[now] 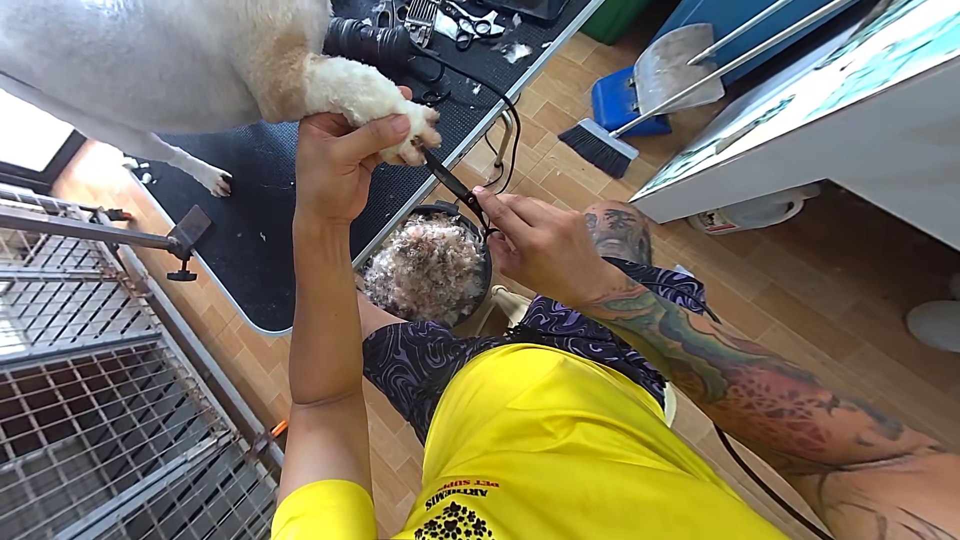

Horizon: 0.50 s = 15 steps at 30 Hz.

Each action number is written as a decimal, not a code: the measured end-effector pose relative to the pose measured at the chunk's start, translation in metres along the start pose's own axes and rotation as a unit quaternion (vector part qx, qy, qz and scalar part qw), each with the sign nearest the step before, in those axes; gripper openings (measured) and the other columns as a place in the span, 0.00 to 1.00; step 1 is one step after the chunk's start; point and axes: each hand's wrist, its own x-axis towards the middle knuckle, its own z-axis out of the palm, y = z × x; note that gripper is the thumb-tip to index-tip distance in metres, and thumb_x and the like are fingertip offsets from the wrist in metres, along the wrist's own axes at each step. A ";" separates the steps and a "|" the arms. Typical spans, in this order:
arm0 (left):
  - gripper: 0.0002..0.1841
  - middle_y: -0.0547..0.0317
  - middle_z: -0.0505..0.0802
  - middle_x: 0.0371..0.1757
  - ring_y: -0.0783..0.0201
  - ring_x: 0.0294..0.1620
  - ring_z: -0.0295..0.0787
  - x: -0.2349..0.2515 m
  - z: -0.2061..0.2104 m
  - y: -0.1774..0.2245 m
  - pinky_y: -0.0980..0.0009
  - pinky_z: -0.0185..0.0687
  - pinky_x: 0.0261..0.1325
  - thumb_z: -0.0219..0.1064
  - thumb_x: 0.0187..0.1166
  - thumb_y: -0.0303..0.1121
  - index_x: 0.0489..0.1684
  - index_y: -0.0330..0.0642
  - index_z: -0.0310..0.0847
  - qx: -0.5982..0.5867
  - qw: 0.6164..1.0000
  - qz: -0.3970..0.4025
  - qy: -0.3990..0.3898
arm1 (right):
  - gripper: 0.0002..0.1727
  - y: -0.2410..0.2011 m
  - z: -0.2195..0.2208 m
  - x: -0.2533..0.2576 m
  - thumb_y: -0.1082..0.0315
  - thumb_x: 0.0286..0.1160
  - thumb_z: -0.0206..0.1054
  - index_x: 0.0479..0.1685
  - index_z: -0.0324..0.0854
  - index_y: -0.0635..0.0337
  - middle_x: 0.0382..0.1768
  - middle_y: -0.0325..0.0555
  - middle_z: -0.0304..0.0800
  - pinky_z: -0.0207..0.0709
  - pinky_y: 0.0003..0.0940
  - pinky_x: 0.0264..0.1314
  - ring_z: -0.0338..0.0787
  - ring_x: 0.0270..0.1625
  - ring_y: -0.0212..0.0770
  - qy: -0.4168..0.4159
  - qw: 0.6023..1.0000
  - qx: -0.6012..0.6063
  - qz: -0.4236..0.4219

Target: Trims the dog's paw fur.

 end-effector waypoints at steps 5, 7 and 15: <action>0.15 0.39 0.95 0.52 0.50 0.48 0.96 0.000 0.000 0.001 0.56 0.95 0.51 0.72 0.68 0.15 0.52 0.28 0.81 -0.006 1.000 -0.006 -0.005 | 0.30 -0.003 0.004 0.001 0.71 0.72 0.67 0.79 0.77 0.64 0.56 0.56 0.93 0.89 0.44 0.45 0.95 0.49 0.50 0.016 0.997 0.074 0.008; 0.14 0.39 0.95 0.51 0.51 0.47 0.97 0.000 0.000 0.001 0.56 0.95 0.50 0.71 0.69 0.15 0.52 0.28 0.81 -0.011 1.000 -0.005 -0.007 | 0.33 -0.005 0.007 -0.003 0.71 0.66 0.73 0.78 0.78 0.64 0.56 0.54 0.92 0.90 0.42 0.48 0.94 0.49 0.46 0.031 0.990 0.131 0.029; 0.13 0.39 0.95 0.51 0.51 0.47 0.97 0.000 0.001 0.000 0.56 0.95 0.51 0.71 0.69 0.15 0.52 0.29 0.82 -0.027 1.000 -0.008 -0.013 | 0.28 0.004 0.013 -0.024 0.73 0.73 0.66 0.77 0.79 0.65 0.54 0.58 0.93 0.90 0.43 0.43 0.95 0.49 0.51 0.053 0.997 0.053 0.007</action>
